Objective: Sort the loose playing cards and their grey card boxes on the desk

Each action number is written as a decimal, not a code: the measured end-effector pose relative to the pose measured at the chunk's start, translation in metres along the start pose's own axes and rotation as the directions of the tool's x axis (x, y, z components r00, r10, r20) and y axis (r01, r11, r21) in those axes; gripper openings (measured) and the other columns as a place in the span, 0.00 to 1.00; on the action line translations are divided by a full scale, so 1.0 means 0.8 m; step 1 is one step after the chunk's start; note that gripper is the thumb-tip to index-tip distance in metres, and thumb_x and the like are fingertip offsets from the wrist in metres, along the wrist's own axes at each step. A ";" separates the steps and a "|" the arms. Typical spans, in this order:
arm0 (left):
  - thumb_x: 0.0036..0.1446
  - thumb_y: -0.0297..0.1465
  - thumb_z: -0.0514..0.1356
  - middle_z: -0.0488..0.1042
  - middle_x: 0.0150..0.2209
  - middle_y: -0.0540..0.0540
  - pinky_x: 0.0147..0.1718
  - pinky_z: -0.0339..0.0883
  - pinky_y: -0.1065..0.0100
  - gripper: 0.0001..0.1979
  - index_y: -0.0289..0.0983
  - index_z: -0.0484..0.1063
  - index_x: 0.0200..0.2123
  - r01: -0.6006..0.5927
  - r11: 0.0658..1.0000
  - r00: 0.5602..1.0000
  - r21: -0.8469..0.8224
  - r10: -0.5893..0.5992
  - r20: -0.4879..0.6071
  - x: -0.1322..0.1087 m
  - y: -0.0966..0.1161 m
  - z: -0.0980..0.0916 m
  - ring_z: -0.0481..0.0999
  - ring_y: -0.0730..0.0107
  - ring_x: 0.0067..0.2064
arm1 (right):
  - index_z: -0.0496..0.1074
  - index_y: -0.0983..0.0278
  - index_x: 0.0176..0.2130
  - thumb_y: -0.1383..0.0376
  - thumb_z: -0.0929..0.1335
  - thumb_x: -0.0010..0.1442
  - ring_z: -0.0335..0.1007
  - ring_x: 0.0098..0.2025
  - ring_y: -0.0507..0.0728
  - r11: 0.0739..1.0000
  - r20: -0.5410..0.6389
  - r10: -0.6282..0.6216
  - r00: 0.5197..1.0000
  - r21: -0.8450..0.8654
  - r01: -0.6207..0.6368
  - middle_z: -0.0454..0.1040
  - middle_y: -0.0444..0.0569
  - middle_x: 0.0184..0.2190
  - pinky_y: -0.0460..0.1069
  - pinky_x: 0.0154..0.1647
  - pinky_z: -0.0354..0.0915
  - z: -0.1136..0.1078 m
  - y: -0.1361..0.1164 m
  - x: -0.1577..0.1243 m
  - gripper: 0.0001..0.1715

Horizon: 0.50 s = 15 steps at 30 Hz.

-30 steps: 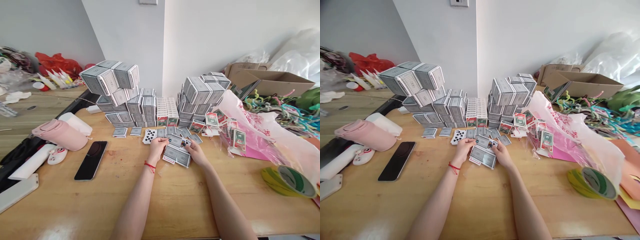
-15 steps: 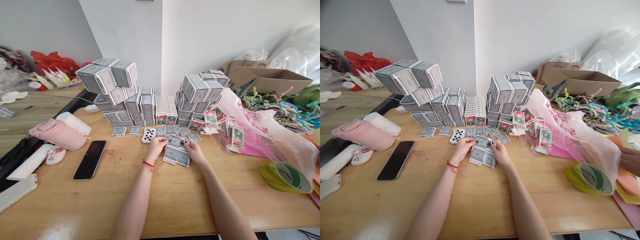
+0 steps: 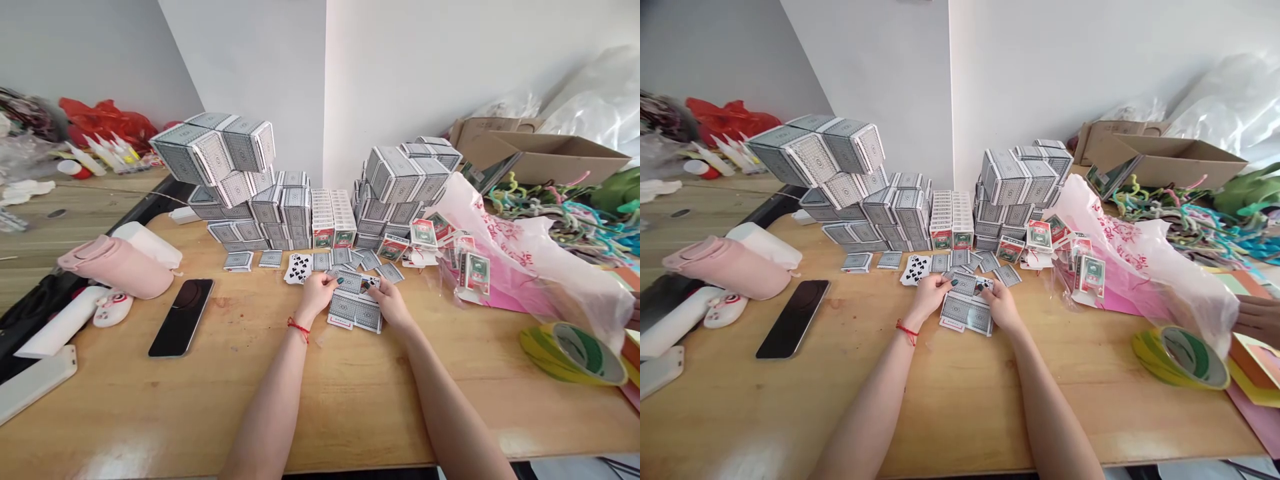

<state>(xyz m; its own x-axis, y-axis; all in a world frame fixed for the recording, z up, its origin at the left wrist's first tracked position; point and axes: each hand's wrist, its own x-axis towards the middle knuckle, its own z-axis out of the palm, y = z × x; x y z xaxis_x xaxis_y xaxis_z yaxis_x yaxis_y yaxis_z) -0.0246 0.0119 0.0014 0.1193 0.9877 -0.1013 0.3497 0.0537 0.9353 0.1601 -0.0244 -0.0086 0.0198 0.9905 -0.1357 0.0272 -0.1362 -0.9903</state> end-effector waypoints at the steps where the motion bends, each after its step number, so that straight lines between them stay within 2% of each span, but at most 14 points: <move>1: 0.43 0.46 0.59 0.72 0.23 0.48 0.26 0.55 0.71 0.20 0.32 0.73 0.24 -0.001 1.000 1.000 -0.020 0.001 0.002 0.000 -0.001 0.000 0.66 0.72 0.26 | 0.64 0.63 0.30 0.52 0.68 0.48 0.64 0.26 0.54 1.000 0.012 0.018 1.000 0.004 -0.018 0.70 0.44 0.24 0.47 0.27 0.59 0.000 -0.001 0.000 0.18; 5: 0.42 0.46 0.60 0.71 0.23 0.48 0.26 0.55 0.72 0.20 0.32 0.73 0.23 0.003 0.998 1.000 -0.063 -0.003 -0.006 0.001 -0.004 0.000 0.65 0.72 0.26 | 0.64 0.63 0.28 0.50 0.69 0.46 0.64 0.24 0.53 0.998 0.018 0.056 0.998 0.007 -0.056 0.69 0.43 0.21 0.47 0.26 0.58 0.001 -0.002 0.000 0.20; 11: 0.42 0.46 0.60 0.71 0.22 0.48 0.26 0.55 0.71 0.20 0.32 0.72 0.22 -0.022 0.997 0.999 -0.079 0.020 -0.029 0.002 -0.005 0.001 0.65 0.72 0.26 | 0.65 0.64 0.27 0.49 0.68 0.47 0.64 0.26 0.53 0.998 -0.014 0.030 0.999 -0.052 -0.030 0.70 0.43 0.23 0.47 0.27 0.58 0.005 -0.001 0.001 0.21; 15: 0.42 0.45 0.61 0.71 0.22 0.48 0.25 0.55 0.71 0.19 0.32 0.72 0.22 -0.028 0.997 0.999 -0.077 0.026 -0.026 0.002 -0.006 0.001 0.66 0.72 0.26 | 0.64 0.64 0.24 0.48 0.67 0.46 0.61 0.23 0.52 0.992 -0.063 0.008 0.998 -0.126 -0.016 0.68 0.43 0.20 0.46 0.24 0.56 0.010 -0.005 0.001 0.21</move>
<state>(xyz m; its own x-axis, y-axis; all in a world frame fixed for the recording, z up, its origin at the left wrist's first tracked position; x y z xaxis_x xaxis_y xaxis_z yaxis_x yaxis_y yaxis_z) -0.0249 0.0132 -0.0033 0.1039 0.9923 -0.0675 0.2734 0.0368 0.9612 0.1524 -0.0232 -0.0051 0.0830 0.9865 -0.1414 0.1528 -0.1528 -0.9764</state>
